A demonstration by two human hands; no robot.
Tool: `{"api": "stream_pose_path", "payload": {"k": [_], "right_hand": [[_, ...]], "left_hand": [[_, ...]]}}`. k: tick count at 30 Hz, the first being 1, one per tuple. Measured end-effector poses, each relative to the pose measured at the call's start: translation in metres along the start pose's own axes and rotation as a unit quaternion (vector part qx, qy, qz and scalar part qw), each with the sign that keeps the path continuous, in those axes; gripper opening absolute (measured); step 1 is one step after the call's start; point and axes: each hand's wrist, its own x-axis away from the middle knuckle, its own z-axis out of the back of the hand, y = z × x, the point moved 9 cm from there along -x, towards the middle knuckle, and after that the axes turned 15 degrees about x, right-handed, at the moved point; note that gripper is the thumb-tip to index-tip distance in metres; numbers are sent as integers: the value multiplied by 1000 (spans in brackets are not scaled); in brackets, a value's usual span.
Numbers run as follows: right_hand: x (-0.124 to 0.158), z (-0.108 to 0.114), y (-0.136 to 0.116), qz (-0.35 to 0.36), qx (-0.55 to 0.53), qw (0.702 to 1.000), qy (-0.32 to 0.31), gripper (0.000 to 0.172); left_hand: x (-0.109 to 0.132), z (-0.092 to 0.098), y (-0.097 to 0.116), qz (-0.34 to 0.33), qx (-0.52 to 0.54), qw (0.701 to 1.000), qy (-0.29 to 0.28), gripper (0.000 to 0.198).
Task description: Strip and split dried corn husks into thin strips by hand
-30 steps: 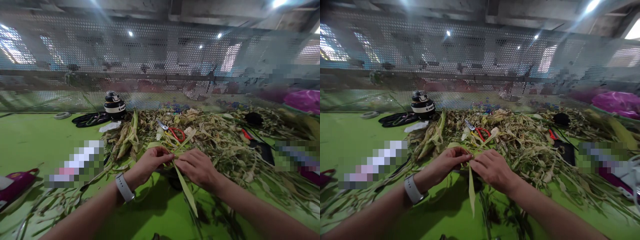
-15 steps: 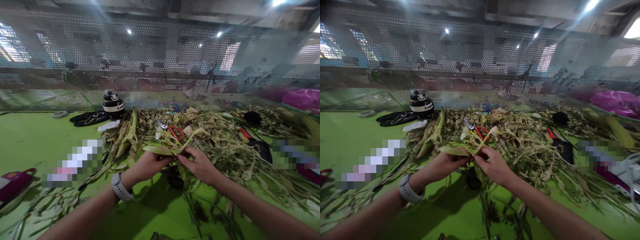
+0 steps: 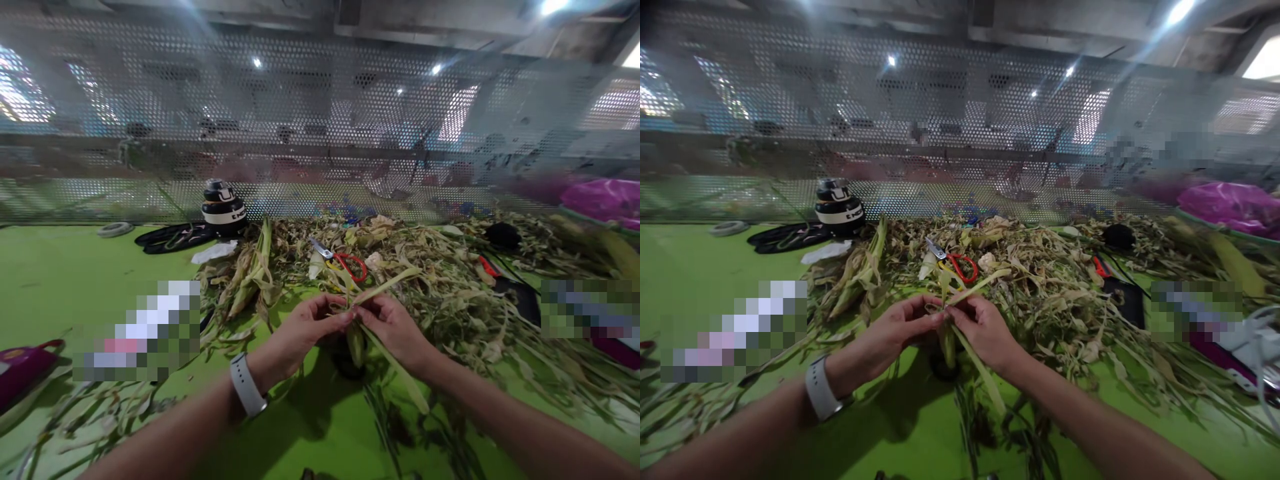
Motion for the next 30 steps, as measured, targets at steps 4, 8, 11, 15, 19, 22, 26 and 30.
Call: {"api": "stream_pose_path", "payload": {"k": [4,8,11,15,19,22,26,30], "right_hand": [[1,1,4,-23,-27,999,21,23],[4,-1,10,-80,-53,995,10,26],[4,1,6,-70,-40,997,15,25],[3,-1,3,-47,-30,998,9,25],[1,0,4,-48,-30,998,8,24],[1,0,5,-59,-26,998,4,22],[1,-2,7,-79,-22,997,-14,21],[2,-6,3,-57,-24,997,-35,21]], "left_hand": [[-3,1,-3,-2,28,1000,11,31],[-1,-5,4,-14,9,1000,-9,23],[3,-8,7,-4,-10,1000,-6,17],[4,-9,4,22,22,1000,0,22],[0,-8,3,15,19,1000,-18,24],[-1,-6,9,-16,-21,999,-22,18],[1,-3,7,-6,-33,999,6,13],[1,-5,7,-26,-6,1000,7,13]]}}
